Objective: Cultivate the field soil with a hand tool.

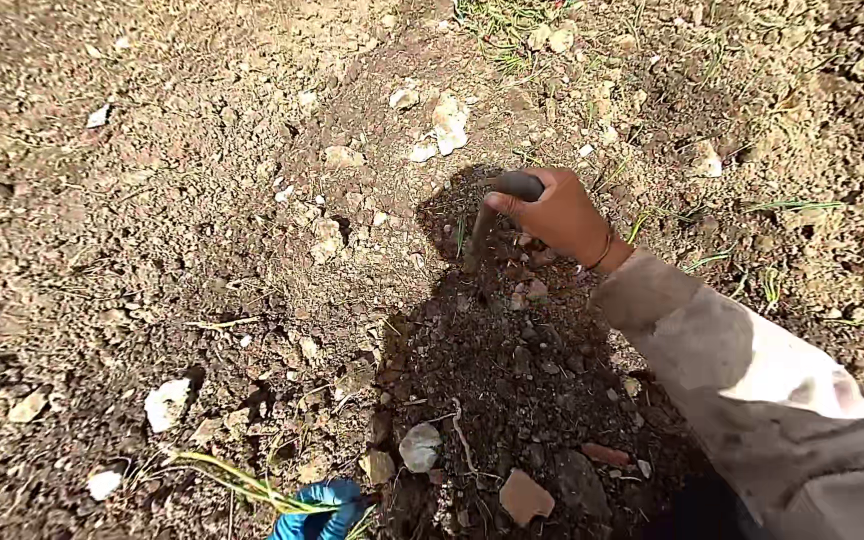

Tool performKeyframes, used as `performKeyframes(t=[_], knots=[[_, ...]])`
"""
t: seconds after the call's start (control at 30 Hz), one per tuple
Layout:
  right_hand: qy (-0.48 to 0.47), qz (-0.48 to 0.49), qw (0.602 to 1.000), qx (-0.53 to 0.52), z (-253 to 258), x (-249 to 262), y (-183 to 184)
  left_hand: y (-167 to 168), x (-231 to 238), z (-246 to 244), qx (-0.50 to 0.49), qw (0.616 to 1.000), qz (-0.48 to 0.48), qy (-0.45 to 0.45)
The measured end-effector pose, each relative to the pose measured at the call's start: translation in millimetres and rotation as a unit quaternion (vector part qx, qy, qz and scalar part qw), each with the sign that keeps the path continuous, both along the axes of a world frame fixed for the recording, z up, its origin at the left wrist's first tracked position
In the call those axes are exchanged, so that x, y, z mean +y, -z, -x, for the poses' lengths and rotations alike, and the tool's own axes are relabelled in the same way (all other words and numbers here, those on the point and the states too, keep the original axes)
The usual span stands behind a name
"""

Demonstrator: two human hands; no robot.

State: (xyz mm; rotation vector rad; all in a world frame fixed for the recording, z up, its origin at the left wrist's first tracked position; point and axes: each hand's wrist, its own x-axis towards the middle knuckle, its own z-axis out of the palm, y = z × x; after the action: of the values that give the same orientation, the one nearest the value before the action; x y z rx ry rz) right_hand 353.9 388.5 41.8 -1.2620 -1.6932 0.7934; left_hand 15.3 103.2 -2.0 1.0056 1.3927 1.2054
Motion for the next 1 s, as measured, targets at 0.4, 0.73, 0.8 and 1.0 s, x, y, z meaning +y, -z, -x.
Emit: performKeyframes(t=[0.4, 0.73, 0.8, 1.0], knots=[[0.043, 0.249, 0.966, -0.049, -5.2, 23.1, 161.5, 126.7, 278.0, -178.5, 0.259, 0.965, -0.034, 0.009], [0.003, 0.290, 0.955, -0.069, -20.4, 17.5, 162.0, 182.8, 310.6, -203.7, 0.503, 0.822, 0.122, 0.238], [0.014, 0.259, 0.963, -0.068, -25.1, 3.1, 132.4, 169.0, 317.9, -211.6, 0.524, 0.801, 0.096, 0.273], [0.112, -0.018, 0.994, 0.003, -66.5, -67.5, 30.2, 187.0, 315.4, -235.5, 0.580, 0.735, 0.086, 0.340]])
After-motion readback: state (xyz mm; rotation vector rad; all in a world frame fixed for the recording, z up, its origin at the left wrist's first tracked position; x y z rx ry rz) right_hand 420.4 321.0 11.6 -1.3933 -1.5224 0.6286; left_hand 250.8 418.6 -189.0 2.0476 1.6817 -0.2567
